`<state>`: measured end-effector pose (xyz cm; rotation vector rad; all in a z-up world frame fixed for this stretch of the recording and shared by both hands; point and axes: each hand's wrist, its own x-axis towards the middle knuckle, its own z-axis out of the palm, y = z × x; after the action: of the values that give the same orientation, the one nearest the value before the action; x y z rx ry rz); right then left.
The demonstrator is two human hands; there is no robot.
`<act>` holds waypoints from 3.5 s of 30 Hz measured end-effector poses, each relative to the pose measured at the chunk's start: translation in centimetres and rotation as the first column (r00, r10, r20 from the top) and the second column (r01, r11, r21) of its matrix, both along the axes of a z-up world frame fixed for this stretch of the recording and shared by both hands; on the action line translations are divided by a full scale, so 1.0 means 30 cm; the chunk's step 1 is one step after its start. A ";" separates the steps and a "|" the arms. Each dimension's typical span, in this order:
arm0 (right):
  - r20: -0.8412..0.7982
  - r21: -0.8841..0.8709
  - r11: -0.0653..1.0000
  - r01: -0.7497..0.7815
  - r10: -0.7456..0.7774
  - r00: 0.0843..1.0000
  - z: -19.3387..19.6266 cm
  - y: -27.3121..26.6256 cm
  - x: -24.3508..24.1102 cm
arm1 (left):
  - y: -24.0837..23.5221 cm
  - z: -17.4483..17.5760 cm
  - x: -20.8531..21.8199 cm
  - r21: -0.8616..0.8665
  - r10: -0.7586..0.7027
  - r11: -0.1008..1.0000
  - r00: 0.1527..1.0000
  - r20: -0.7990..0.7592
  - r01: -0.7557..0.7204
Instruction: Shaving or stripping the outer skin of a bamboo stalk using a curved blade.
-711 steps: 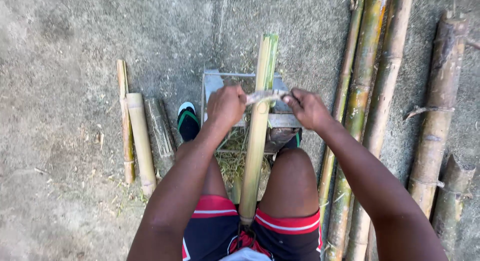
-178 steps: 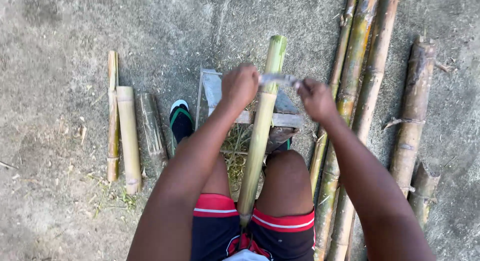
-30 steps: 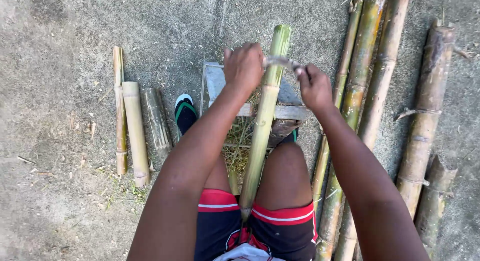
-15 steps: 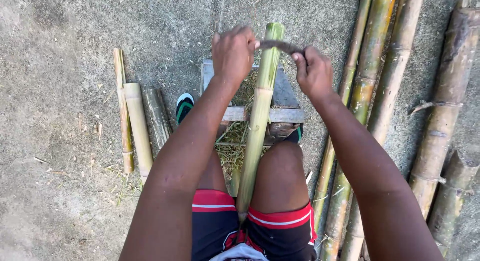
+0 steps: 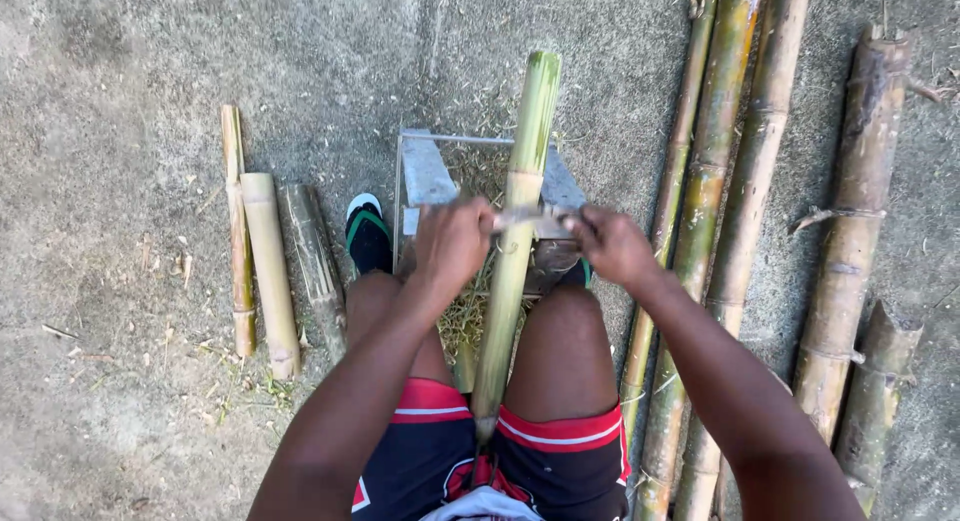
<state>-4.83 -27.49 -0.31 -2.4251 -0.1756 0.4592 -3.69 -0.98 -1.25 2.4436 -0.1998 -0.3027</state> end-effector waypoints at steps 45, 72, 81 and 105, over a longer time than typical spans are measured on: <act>-0.348 0.602 0.410 0.685 -0.638 0.687 0.038 -0.052 0.001 | -0.145 -0.009 -0.323 -0.138 0.191 0.963 0.950 -0.246 -0.230; 0.247 -0.131 0.938 0.322 -0.284 0.926 0.076 0.026 0.445 | -0.124 -0.129 0.601 -0.027 0.110 0.994 0.941 0.321 -0.106; 0.483 -0.112 0.953 0.282 -0.196 0.854 0.000 0.031 0.450 | -0.114 -0.062 0.619 -0.093 0.221 0.974 0.954 0.204 -0.205; 0.276 -0.129 0.958 0.258 -0.215 0.937 0.093 -0.027 0.432 | -0.175 -0.118 0.580 -0.093 0.175 0.983 0.966 0.188 -0.160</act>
<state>8.12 -28.30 2.47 -2.6192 0.0475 0.0453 13.69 -6.24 -4.78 2.3936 -0.0866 0.0204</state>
